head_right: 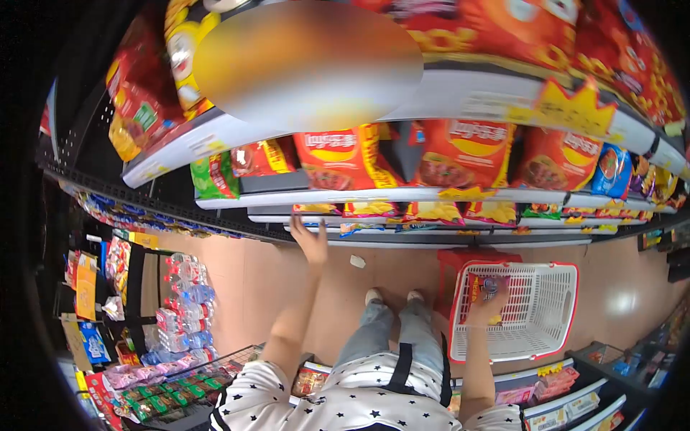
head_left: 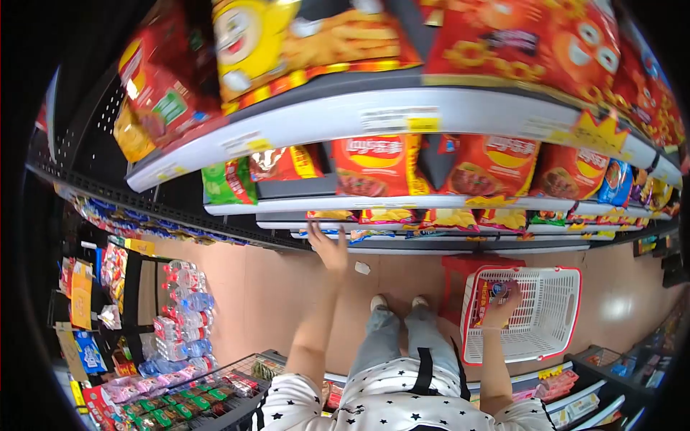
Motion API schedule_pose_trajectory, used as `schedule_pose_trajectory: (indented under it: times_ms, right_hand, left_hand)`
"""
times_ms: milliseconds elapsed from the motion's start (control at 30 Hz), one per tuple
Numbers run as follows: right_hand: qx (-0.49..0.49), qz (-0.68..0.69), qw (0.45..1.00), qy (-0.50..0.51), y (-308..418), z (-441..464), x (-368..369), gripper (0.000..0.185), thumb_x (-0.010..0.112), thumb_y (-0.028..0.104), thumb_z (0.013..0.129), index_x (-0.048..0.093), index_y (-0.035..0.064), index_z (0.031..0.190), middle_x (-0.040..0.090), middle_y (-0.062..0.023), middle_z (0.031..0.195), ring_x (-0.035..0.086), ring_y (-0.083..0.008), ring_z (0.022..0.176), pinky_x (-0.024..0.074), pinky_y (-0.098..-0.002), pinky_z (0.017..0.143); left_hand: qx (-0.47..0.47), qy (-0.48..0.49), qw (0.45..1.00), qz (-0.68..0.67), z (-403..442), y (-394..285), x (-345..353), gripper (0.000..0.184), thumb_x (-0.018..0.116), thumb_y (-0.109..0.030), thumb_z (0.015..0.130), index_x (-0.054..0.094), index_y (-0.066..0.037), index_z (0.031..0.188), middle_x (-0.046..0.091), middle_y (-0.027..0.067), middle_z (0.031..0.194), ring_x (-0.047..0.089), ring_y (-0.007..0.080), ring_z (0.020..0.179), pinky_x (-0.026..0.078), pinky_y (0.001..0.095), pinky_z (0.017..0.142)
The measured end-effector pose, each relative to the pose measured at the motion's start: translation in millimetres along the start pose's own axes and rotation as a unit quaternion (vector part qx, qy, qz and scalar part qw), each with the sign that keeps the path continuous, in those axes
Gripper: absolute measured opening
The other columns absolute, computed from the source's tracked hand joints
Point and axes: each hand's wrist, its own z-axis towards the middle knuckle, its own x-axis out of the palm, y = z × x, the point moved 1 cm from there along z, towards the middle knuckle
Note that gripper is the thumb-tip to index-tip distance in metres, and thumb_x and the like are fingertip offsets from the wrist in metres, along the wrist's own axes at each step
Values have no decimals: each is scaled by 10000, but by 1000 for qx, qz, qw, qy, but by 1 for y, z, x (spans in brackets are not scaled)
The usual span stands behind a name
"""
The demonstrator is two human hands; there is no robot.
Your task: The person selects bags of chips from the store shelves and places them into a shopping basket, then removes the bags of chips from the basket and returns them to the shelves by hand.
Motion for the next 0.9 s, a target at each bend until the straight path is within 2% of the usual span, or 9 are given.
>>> schedule_pose_trajectory:
  times_ms: [67,100,233,400,567,667,700,800,900]
  right_hand:
    - [-35,171,981,80,47,-8,45,384,576,36,753,488,9,1126,508,-162,1116,467,-340,1053,363,-415,915]
    - [-195,150,955,168,134,1,64,414,587,24,729,490,25,1131,513,-160,1107,478,-345,1034,375,-404,905]
    - [-184,308,878,317,255,1,172,616,626,157,769,336,-5,1289,363,-223,1295,337,-361,1217,292,-383,1022]
    - [-118,115,884,438,301,-8,265,852,621,416,766,217,-81,1327,288,-276,1346,288,-389,1249,240,-387,1049]
    - [-152,159,899,379,319,-16,241,683,598,412,785,388,-25,1265,490,-255,1175,446,-396,1102,357,-417,951]
    - [-158,148,894,393,328,-21,195,660,569,446,802,420,-32,1234,515,-251,1141,491,-377,1059,405,-402,900]
    - [-158,144,894,393,328,-28,186,660,569,446,802,420,-32,1234,515,-251,1141,491,-377,1059,405,-402,900]
    - [-173,36,919,351,323,-43,155,657,550,495,796,458,-2,1216,555,-222,1094,541,-352,998,439,-402,848]
    - [-39,-119,835,536,333,-48,119,938,427,767,681,437,-2,1218,634,-210,851,616,-358,842,484,-420,753]
  left_hand:
    - [-34,-11,999,3,40,40,1,695,654,-325,759,325,70,1227,359,254,1256,335,396,1171,250,503,977]
    - [-76,96,992,33,62,73,4,667,639,-386,756,374,41,1194,396,230,1231,346,374,1172,247,515,969]
    - [-71,287,954,50,101,99,15,628,594,-552,730,496,-42,1084,539,155,1087,447,313,1111,249,555,941]
    - [-73,450,890,-28,126,65,-19,721,576,-586,724,485,-20,1161,530,221,1150,491,358,1097,318,527,930]
    - [131,297,946,-13,105,100,-10,449,553,-427,823,584,-19,1007,613,202,783,599,359,647,484,403,660]
    - [239,296,921,83,87,104,-37,288,541,-304,851,611,-30,793,549,155,594,545,290,499,463,394,610]
    - [273,234,929,88,81,98,-57,450,539,-375,845,543,-37,550,548,120,550,523,248,462,448,330,636]
    - [353,140,925,-6,46,104,-92,397,573,-328,828,549,-40,557,544,100,539,553,236,548,442,343,685]
    - [295,134,945,-46,13,82,-127,336,607,-289,801,562,-27,597,555,99,564,567,234,632,438,368,727]
